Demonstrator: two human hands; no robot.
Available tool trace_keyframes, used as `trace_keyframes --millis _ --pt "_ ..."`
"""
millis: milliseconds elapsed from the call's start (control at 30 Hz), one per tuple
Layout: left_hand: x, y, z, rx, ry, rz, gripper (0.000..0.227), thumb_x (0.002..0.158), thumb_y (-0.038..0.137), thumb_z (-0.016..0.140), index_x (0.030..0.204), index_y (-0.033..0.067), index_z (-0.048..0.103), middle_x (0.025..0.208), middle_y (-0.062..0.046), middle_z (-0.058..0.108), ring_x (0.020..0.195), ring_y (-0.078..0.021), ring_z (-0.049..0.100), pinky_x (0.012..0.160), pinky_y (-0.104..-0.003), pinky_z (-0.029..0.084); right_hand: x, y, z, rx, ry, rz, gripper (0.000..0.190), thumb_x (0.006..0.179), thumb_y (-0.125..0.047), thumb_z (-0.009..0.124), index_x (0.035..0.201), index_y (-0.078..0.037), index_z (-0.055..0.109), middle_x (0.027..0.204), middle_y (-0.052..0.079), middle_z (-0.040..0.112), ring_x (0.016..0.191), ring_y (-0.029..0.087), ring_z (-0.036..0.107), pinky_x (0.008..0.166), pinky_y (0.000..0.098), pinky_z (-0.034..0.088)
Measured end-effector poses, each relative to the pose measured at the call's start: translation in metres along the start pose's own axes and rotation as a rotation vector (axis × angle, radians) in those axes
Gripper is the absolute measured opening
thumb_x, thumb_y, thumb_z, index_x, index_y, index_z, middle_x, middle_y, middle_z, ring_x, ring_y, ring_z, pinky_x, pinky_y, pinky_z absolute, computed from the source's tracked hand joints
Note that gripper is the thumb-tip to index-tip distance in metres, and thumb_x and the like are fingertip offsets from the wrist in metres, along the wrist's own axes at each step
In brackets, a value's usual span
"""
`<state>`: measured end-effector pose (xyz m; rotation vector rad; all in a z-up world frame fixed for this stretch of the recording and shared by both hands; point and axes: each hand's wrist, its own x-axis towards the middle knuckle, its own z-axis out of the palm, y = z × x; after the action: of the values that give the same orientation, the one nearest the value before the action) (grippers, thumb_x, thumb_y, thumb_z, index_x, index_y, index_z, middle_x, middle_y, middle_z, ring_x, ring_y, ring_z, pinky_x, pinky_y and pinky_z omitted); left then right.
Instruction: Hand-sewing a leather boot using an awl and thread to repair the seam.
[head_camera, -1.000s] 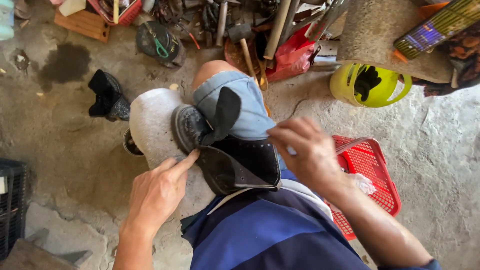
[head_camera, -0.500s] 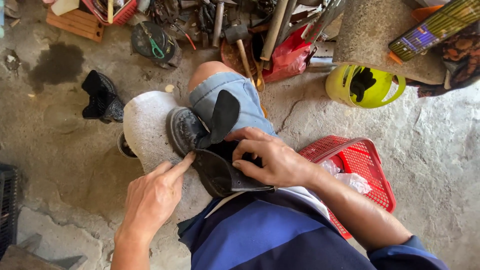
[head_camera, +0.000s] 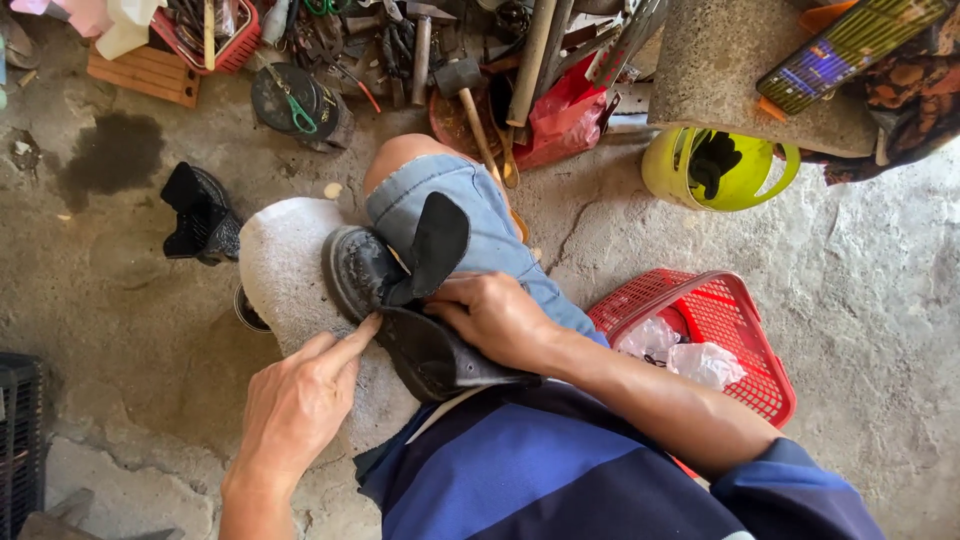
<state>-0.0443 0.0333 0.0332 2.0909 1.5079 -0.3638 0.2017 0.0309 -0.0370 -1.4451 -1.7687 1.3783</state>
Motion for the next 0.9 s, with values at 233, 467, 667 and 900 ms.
trace_keyframes --millis 233,467,667,900 --pt "0.001 -0.005 -0.001 -0.009 0.004 0.026 0.051 0.094 0.019 0.061 0.139 0.0413 0.064 0.081 0.003 0.066 0.059 -0.0351 0.067 0.052 -0.052 0.054 0.015 0.004 0.027 -0.03 0.0 -0.039 0.026 0.097 -0.017 0.058 0.115 -0.013 0.076 0.111 0.006 0.079 0.1 0.027 0.075 0.088 0.038 0.056" --pt "0.003 -0.012 0.0 -0.051 -0.002 0.033 0.045 0.095 0.023 0.058 0.135 0.0409 0.067 0.085 0.004 0.067 0.068 -0.037 0.068 0.057 -0.054 0.053 0.015 0.005 0.033 -0.074 -0.023 -0.026 0.027 0.096 -0.017 0.058 0.117 -0.011 0.073 0.109 0.01 0.078 0.097 0.034 0.073 0.085 0.0428 0.055" --pt "0.005 -0.008 -0.008 -0.011 -0.062 0.019 0.046 0.096 0.025 0.057 0.138 0.0411 0.064 0.088 0.004 0.07 0.067 -0.0376 0.07 0.059 -0.055 0.055 0.018 0.011 0.042 -0.157 -0.039 -0.067 0.025 0.098 -0.019 0.057 0.116 -0.008 0.071 0.101 0.012 0.077 0.091 0.035 0.073 0.078 0.0459 0.055" --pt "-0.001 -0.008 0.006 0.028 0.111 0.115 0.044 0.095 0.02 0.061 0.134 0.0377 0.068 0.083 0.002 0.062 0.063 -0.0325 0.07 0.048 -0.052 0.054 0.008 0.009 0.029 -0.184 -0.094 -0.051 0.036 0.094 -0.016 0.061 0.13 -0.013 0.064 0.1 0.016 0.077 0.084 0.044 0.071 0.073 0.0531 0.054"
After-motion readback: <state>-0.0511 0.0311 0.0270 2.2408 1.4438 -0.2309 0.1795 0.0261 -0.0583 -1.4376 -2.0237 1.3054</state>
